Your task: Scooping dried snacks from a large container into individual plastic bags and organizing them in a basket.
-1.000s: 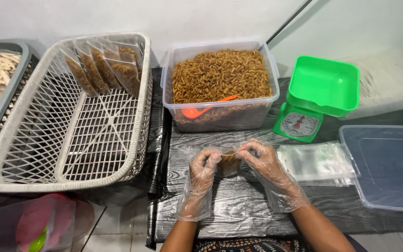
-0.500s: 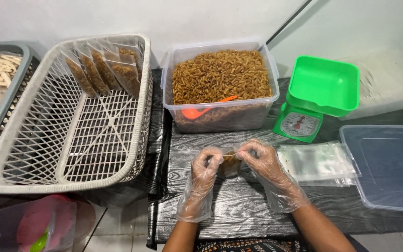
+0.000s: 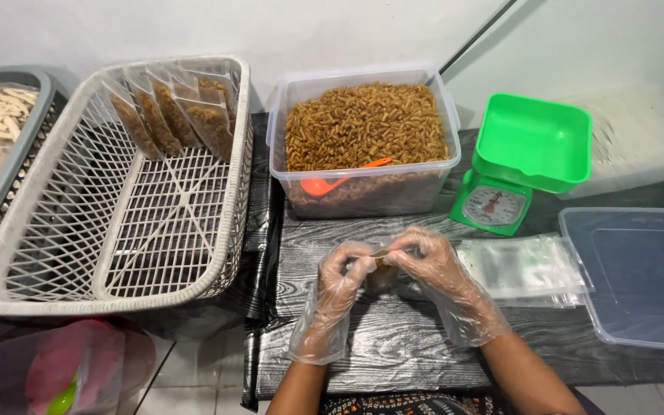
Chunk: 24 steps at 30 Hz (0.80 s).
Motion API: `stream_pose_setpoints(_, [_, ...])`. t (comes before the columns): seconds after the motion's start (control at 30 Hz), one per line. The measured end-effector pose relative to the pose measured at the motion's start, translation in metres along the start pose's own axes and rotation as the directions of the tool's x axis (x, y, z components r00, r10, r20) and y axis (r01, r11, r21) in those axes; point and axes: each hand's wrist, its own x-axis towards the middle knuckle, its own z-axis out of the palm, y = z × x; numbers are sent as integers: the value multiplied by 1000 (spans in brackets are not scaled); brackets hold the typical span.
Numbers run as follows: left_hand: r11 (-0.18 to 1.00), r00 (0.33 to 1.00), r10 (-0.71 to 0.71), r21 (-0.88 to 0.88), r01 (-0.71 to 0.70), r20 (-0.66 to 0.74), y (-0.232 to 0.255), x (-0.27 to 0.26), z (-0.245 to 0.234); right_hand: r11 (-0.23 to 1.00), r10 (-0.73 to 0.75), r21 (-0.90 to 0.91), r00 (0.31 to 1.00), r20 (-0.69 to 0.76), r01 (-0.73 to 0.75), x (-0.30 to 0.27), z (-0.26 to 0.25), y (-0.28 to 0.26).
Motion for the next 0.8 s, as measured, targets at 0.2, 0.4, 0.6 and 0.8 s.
stream_pose_setpoints(0.2, [990, 996, 83, 110, -85, 30, -3, 4, 0, 999, -40, -12, 999, 29, 41, 3, -1, 0])
stream_pose_setpoints(0.4, [980, 993, 113, 164, -115, 23, 1, 5, 0, 999, -49, -22, 999, 9, 50, 3, 3, 1])
stream_pose_setpoints(0.6, [983, 999, 38, 178, -39, 7, -6, 3, -1, 997, -54, -56, 998, 12, 55, 1, 0, 7])
stream_pose_setpoints(0.8, [996, 999, -38, 80, 39, -13, -20, -7, -2, 1000, -3, 27, 1000, -1, 3, -1, 2, -9])
